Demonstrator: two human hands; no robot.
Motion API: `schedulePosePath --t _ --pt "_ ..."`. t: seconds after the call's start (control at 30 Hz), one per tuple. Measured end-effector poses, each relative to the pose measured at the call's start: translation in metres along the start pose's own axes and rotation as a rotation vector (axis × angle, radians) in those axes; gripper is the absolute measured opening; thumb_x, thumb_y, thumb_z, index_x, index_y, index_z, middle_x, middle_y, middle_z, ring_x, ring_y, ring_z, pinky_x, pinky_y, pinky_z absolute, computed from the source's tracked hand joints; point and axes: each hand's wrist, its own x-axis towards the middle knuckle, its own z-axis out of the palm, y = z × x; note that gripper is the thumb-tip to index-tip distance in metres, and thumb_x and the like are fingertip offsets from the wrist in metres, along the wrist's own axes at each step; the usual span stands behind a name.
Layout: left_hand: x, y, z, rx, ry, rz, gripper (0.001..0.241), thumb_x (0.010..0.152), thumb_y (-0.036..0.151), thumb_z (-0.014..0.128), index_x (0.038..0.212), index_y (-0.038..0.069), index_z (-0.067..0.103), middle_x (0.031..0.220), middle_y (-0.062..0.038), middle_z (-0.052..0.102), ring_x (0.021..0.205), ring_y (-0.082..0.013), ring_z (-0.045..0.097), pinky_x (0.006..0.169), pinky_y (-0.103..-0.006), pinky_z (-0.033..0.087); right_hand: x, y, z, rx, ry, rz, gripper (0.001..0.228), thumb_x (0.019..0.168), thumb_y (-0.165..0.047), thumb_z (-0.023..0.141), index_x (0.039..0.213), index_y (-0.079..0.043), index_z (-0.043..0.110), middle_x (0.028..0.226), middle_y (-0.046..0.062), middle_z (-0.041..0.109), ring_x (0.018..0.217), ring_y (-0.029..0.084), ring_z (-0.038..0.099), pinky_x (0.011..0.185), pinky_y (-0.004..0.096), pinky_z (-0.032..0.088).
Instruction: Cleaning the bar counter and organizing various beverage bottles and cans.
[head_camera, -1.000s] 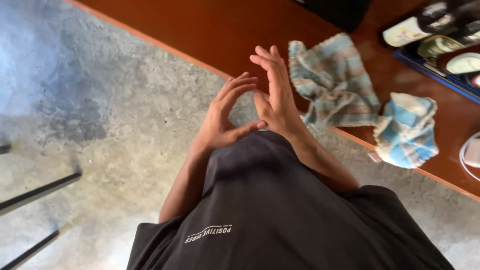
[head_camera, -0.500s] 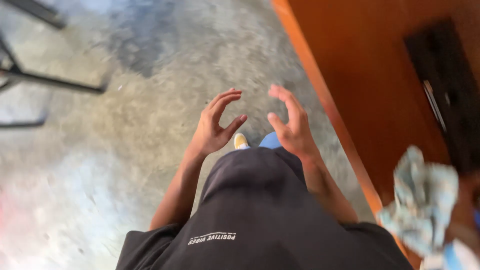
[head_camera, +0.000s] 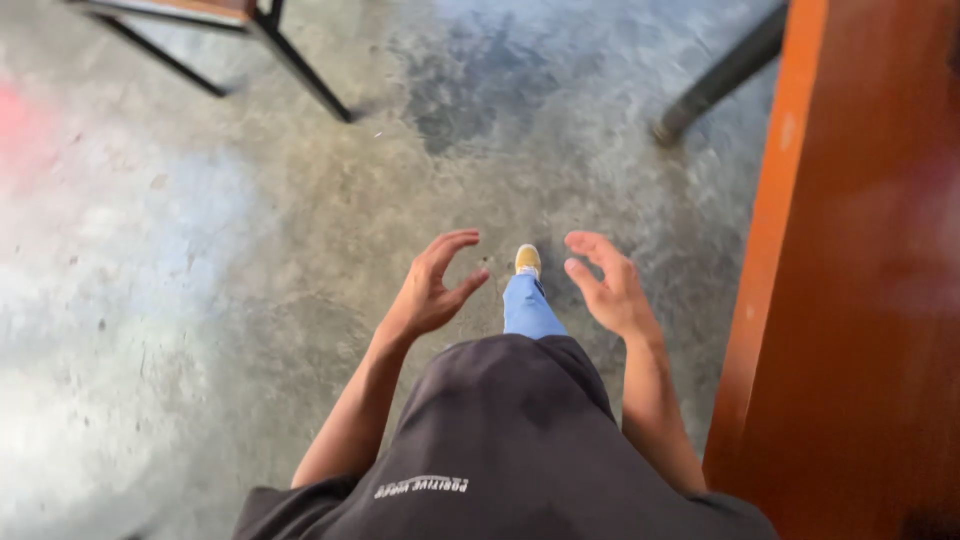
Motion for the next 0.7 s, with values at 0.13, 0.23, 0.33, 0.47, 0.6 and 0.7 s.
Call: schedulePosePath --t 0.13,0.23,0.33,0.47,0.6,0.7 --pt "0.061 0.006 -0.003 0.070 0.153 0.019 0.041 0.093 0.017 0.079 0.126 -0.002 0.064 0.127 -0.023 0.067 0.120 -0.0446 0.065 0.101 -0.0540 0.052 0.090 -0.015 -0.044 -0.010 -0.087 -0.062 0.041 0.101 -0.020 0.063 0.136 0.000 0.060 0.131 0.023 0.068 0.129 0.042 0.059 0.111 0.055 0.044" --pt "0.107 0.011 0.002 0.093 0.243 0.044 0.041 0.092 0.017 0.080 0.125 -0.002 0.064 0.126 -0.024 0.067 0.119 -0.0449 0.066 0.101 -0.0538 0.052 0.148 -0.023 -0.075 -0.045 -0.154 -0.117 0.044 0.102 -0.025 0.062 0.137 0.000 0.058 0.131 0.024 0.068 0.129 0.044 0.059 0.111 0.057 0.043" --pt "0.140 0.017 0.000 0.111 0.303 0.047 0.042 0.092 0.016 0.079 0.125 -0.004 0.063 0.127 -0.025 0.066 0.119 -0.0452 0.065 0.101 -0.0538 0.052 0.193 -0.031 -0.089 -0.075 -0.230 -0.139 0.045 0.103 -0.028 0.062 0.138 -0.001 0.058 0.132 0.022 0.068 0.129 0.043 0.060 0.110 0.056 0.042" --pt "0.178 0.009 -0.008 0.116 0.399 0.041 0.041 0.093 0.015 0.078 0.125 -0.004 0.062 0.128 -0.024 0.065 0.120 -0.0437 0.065 0.102 -0.0529 0.052 0.254 -0.038 -0.089 -0.097 -0.321 -0.179 0.046 0.103 -0.029 0.063 0.139 -0.001 0.057 0.131 0.022 0.069 0.129 0.043 0.060 0.110 0.056 0.043" --pt "0.205 -0.035 -0.019 0.108 0.459 -0.030 0.041 0.091 0.016 0.079 0.124 -0.002 0.063 0.127 -0.022 0.066 0.119 -0.0431 0.066 0.102 -0.0519 0.052 0.311 -0.037 -0.073 -0.099 -0.402 -0.194 0.044 0.102 -0.023 0.063 0.139 -0.001 0.058 0.129 0.024 0.069 0.126 0.044 0.062 0.108 0.054 0.045" --pt "0.229 -0.072 -0.032 0.108 0.492 -0.058 0.041 0.090 0.016 0.081 0.123 -0.002 0.064 0.127 -0.022 0.067 0.118 -0.0416 0.067 0.101 -0.0503 0.052 0.356 -0.034 -0.058 -0.111 -0.460 -0.191 0.043 0.101 -0.023 0.065 0.139 -0.003 0.060 0.128 0.022 0.071 0.126 0.041 0.063 0.107 0.052 0.047"
